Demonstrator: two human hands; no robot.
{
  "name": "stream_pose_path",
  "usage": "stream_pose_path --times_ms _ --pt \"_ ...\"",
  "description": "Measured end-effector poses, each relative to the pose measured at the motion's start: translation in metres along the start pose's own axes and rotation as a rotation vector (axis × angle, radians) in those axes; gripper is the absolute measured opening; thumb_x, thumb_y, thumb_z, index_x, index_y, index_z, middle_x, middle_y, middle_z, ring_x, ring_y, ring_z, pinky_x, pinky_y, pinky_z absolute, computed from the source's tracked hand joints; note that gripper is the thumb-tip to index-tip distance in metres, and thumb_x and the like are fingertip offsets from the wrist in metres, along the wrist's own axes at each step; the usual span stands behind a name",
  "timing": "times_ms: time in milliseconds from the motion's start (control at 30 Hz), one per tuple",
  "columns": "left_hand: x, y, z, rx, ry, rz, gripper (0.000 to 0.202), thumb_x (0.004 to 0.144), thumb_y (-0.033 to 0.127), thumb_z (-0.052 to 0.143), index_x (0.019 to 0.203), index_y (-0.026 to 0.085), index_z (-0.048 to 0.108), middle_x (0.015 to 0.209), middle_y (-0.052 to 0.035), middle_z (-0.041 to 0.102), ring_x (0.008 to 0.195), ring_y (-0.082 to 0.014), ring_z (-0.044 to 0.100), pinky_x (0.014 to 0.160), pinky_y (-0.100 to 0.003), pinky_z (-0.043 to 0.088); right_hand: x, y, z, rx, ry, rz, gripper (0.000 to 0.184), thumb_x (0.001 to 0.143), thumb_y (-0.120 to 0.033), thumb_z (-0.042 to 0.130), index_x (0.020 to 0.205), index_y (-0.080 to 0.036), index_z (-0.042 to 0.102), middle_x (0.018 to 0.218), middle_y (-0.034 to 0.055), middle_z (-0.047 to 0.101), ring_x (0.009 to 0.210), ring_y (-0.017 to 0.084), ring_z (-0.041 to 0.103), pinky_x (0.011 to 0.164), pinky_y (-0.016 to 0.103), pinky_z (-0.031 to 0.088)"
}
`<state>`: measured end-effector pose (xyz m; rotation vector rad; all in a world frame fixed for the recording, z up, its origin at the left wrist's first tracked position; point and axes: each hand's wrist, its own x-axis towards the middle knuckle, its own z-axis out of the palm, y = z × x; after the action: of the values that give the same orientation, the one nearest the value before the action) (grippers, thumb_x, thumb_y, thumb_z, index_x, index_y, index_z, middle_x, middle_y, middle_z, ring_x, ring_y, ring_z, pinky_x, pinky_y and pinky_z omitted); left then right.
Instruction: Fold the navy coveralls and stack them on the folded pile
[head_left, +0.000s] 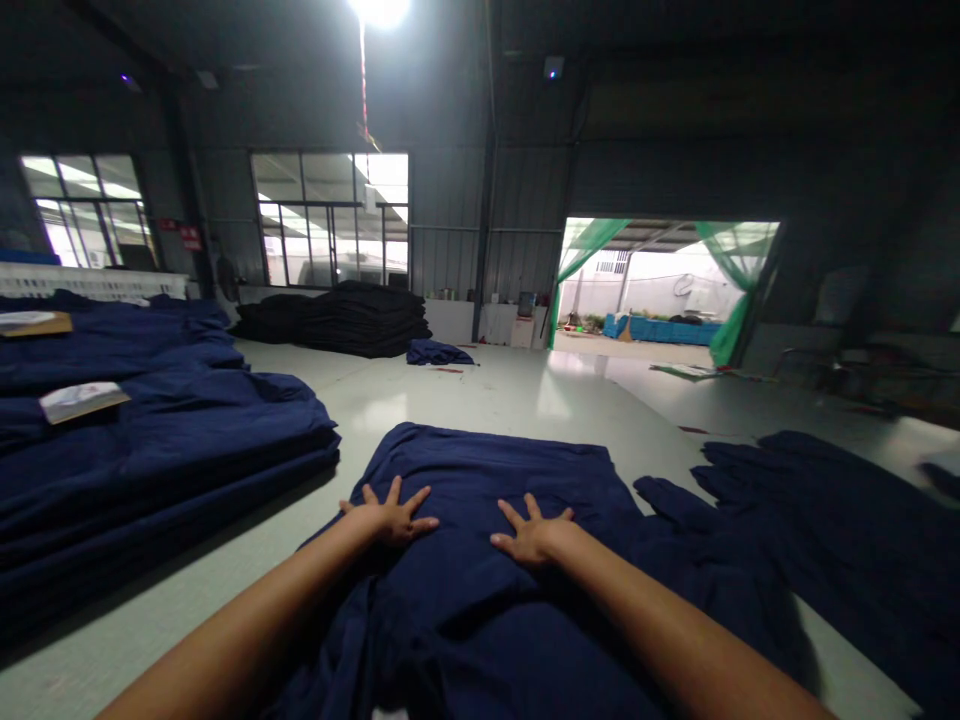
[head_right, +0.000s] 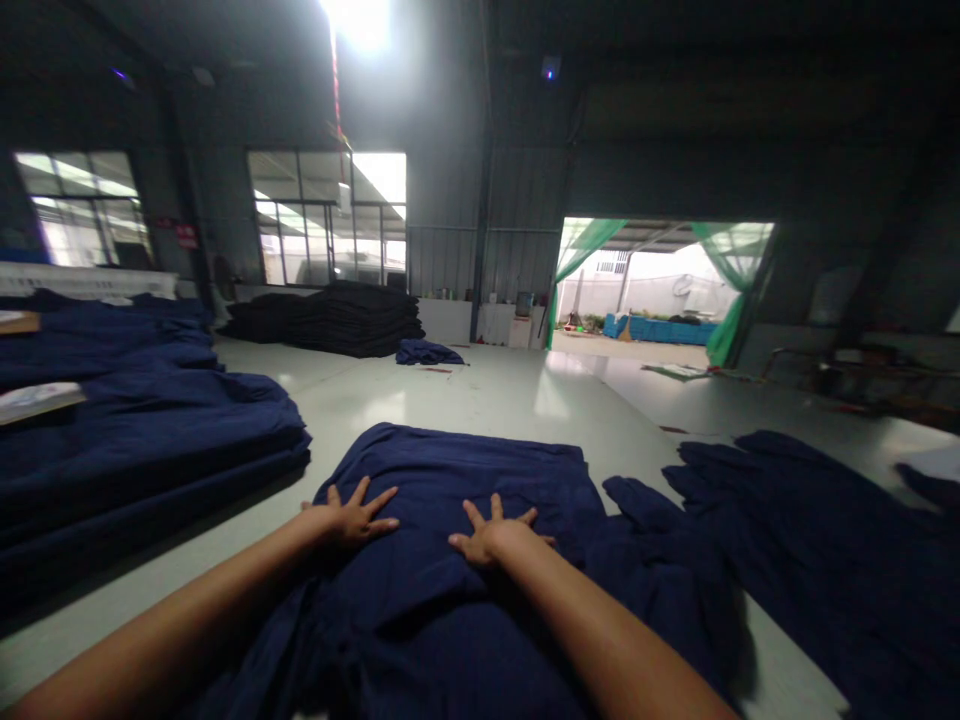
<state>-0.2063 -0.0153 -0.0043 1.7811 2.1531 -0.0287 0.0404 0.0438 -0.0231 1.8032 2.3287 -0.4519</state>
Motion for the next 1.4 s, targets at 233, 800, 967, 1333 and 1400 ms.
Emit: stream_pose_path --times_ms 233,800,967,1333,1400 --pt "-0.016 -0.002 -0.026 0.018 0.207 0.171 0.071 0.074 0.06 0.046 0.137 0.035 0.026 0.15 -0.0049 0.004 0.131 -0.044 -0.004 0.088 -0.075 0.004 -0.028 -0.002 -0.032 -0.01 0.064 0.162 0.06 0.081 -0.062 0.027 0.137 -0.044 0.013 0.15 0.0001 0.0 0.129 0.045 -0.004 0.09 0.073 0.0" --pt "-0.082 -0.042 -0.04 -0.205 0.171 0.221 0.034 0.076 0.026 0.053 0.109 0.022 0.06 0.107 -0.005 0.065 0.098 -0.0188 0.059 0.084 -0.025 0.043 -0.066 0.008 0.008 -0.045 0.292 -0.041 0.055 0.082 -0.06 0.03 0.134 -0.043 0.028 0.143 -0.0019 0.028 0.13 0.036 0.018 0.095 0.067 0.016" --pt "-0.055 -0.062 -0.026 -0.205 0.362 -0.054 0.034 0.07 0.011 0.055 0.104 0.013 0.059 0.104 -0.0119 0.064 0.1 -0.0218 0.058 0.08 -0.024 0.043 -0.073 0.007 0.0 -0.133 0.411 0.014 0.04 0.082 -0.035 0.041 0.12 -0.033 0.052 0.122 0.0062 0.051 0.115 0.029 0.042 0.096 0.065 0.018" --pt "-0.068 -0.046 -0.029 -0.228 0.294 0.35 0.059 0.066 0.025 0.061 0.124 0.028 0.048 0.125 -0.0053 0.053 0.112 -0.0227 0.049 0.094 -0.035 0.037 -0.07 0.003 0.003 -0.104 0.315 -0.003 0.049 0.086 -0.045 0.031 0.135 -0.044 0.024 0.146 -0.0055 0.021 0.133 0.032 0.012 0.094 0.068 0.019" --pt "-0.076 -0.043 -0.03 -0.139 0.166 0.415 0.065 0.067 0.03 0.061 0.128 0.038 0.041 0.137 -0.0007 0.042 0.124 -0.0277 0.035 0.102 -0.051 0.023 -0.071 0.004 0.003 -0.08 0.278 -0.039 0.049 0.086 -0.049 0.027 0.135 -0.044 0.024 0.146 -0.006 0.02 0.133 0.032 0.011 0.095 0.068 0.018"
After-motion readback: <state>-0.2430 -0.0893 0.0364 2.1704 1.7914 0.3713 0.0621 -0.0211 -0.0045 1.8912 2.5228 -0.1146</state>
